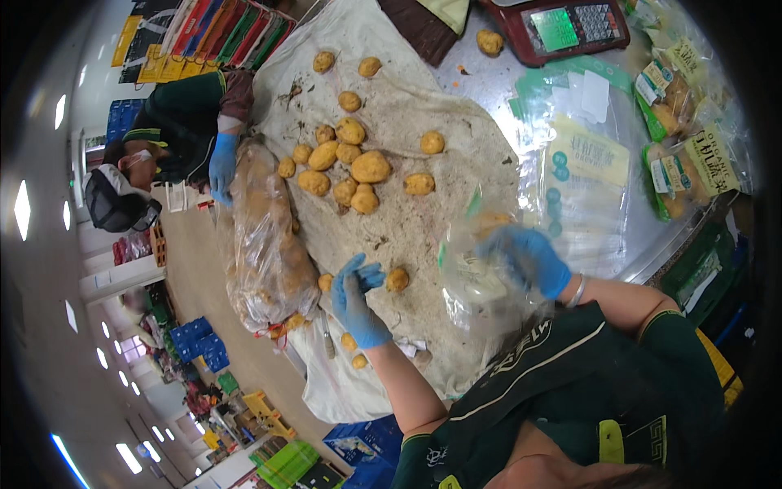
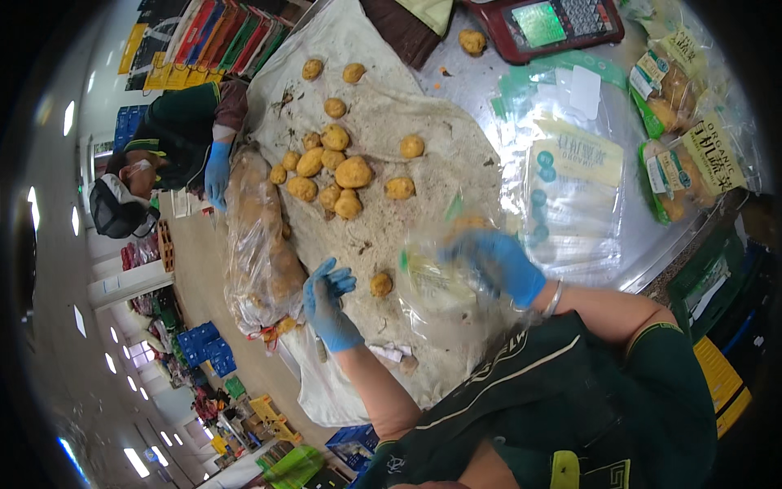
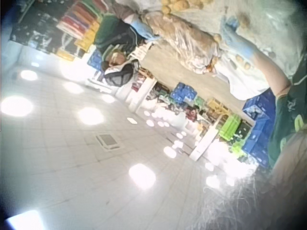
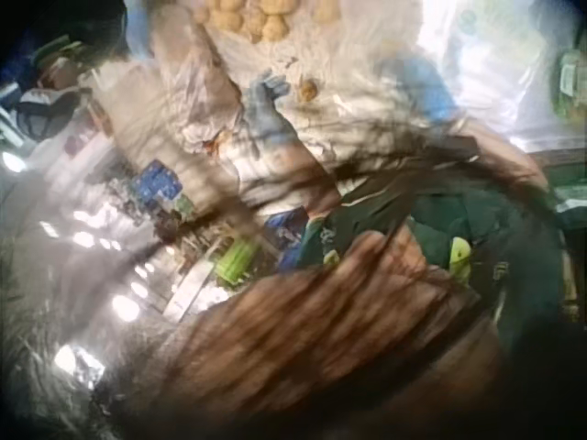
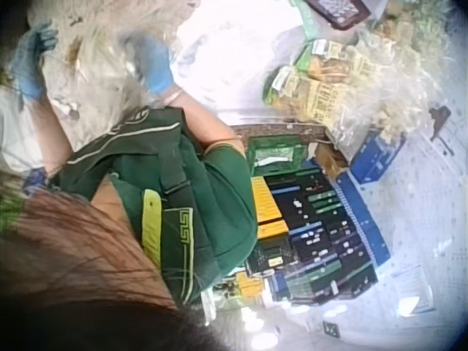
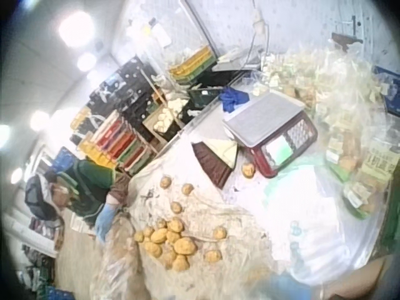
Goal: The person packs potatoes into plastic bags by hand, weighing some of the bags on a digital scale and placing them onto a pile in the workspace.
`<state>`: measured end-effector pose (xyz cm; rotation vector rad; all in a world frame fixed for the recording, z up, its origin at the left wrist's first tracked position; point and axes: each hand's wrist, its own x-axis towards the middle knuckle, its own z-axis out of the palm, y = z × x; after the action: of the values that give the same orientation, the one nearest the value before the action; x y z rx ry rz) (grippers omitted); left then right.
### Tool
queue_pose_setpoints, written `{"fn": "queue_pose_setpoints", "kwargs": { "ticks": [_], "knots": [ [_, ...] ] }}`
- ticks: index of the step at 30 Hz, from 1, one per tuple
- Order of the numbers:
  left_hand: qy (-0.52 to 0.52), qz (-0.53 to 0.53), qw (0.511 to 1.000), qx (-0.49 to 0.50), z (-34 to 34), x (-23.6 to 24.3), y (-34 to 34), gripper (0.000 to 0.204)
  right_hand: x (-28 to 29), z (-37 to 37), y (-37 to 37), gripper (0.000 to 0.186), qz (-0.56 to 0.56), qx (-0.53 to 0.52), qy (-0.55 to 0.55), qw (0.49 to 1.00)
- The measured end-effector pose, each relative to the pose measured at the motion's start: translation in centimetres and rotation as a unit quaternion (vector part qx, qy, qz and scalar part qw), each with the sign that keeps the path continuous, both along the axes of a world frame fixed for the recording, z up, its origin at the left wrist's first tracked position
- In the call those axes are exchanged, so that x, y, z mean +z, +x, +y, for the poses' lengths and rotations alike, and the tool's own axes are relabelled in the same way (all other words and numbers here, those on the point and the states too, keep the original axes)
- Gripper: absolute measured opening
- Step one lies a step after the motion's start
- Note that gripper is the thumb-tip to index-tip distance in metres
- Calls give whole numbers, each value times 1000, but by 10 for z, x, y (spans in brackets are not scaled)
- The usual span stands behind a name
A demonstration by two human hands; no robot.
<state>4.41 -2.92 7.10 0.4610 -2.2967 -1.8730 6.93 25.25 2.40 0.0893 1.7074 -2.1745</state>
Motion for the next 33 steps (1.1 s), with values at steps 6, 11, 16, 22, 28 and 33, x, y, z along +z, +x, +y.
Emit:
{"fn": "queue_pose_setpoints", "kwargs": {
  "ticks": [6, 11, 16, 22, 28, 33],
  "knots": [
    [-348, 47, 925, -148, 2, -79, -98, 42, 23, 26, -81, 24, 216, -86, 54, 971],
    [-663, -46, 711, -230, 12, -110, -198, 65, 62, -12, -86, 25, 156, -49, -78, 984],
    [-681, -111, 665, -284, 27, -124, -225, 68, 13, -47, -48, 26, 228, -15, 74, 971],
    [140, -41, 985, -88, -28, -77, -133, 71, -9, -63, -31, 25, 1, 91, 72, 993],
    [525, -11, 851, -22, -10, -64, 69, 88, -19, -81, -36, 28, 127, 76, 122, 981],
    [375, -11, 918, 127, 80, -68, 85, 78, -27, -87, -35, 23, 260, 25, 193, 946]
  ]
}}
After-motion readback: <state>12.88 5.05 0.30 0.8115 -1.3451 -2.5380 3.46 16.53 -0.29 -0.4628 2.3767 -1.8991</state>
